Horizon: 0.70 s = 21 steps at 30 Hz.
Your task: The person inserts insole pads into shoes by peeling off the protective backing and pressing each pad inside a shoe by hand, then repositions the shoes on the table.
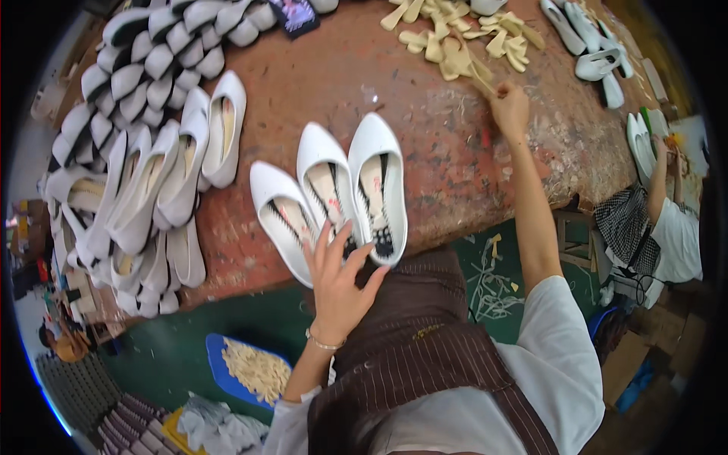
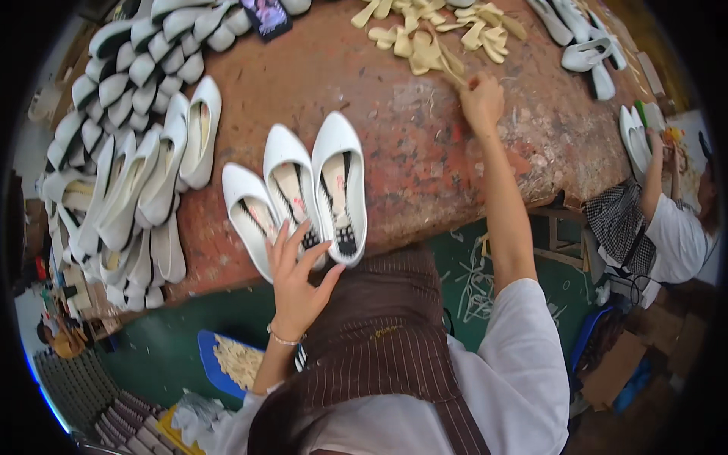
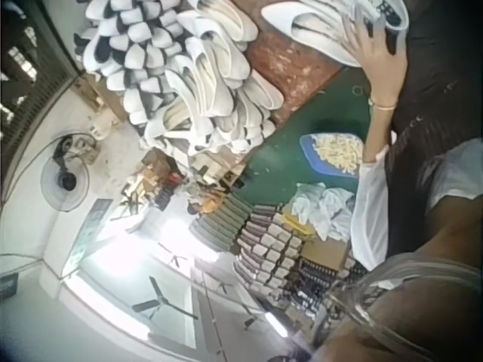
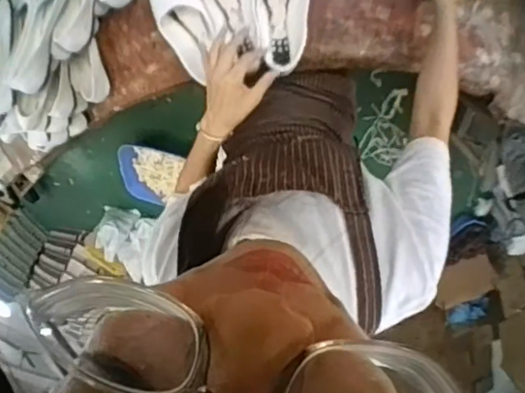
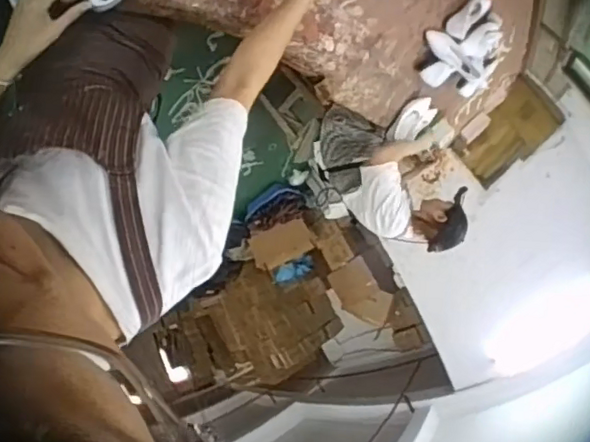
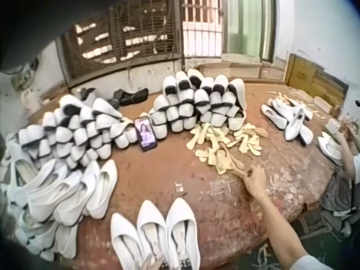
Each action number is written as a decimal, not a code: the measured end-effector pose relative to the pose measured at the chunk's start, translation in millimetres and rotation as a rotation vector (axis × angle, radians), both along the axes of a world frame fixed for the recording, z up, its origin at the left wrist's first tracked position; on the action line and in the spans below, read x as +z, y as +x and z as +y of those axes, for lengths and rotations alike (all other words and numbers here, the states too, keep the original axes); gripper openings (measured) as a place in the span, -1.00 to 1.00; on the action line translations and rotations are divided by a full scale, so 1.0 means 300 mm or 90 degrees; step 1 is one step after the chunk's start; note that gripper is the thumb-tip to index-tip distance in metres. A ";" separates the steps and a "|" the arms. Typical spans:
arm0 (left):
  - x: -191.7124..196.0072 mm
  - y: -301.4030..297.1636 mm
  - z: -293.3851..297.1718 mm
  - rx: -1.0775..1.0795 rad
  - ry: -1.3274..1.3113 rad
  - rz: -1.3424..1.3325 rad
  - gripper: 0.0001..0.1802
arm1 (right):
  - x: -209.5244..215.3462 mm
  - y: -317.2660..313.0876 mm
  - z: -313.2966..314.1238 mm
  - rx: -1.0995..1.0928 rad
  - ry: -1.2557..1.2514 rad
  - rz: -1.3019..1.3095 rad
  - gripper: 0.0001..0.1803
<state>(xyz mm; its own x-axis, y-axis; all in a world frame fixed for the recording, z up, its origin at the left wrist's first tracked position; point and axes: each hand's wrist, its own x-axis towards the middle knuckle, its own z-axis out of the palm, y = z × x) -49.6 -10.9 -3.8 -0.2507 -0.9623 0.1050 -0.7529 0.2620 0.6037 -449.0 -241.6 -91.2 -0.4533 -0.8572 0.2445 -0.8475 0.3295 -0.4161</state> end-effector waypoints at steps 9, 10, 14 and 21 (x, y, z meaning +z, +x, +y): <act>-0.015 0.023 0.005 -0.044 -0.037 0.029 -0.57 | 0.325 0.198 0.264 0.265 -0.077 -0.454 -0.86; 0.000 0.017 -0.001 -0.025 -0.025 0.119 -0.46 | 0.379 0.241 0.314 0.332 -0.019 -0.518 -0.85; 0.073 -0.030 -0.060 -0.036 -0.037 0.301 -0.17 | 0.556 0.400 0.467 0.573 0.277 -0.650 -0.84; 0.080 -0.055 -0.049 -0.042 0.215 0.483 -0.70 | 0.568 0.521 0.438 0.507 0.279 -0.845 -0.84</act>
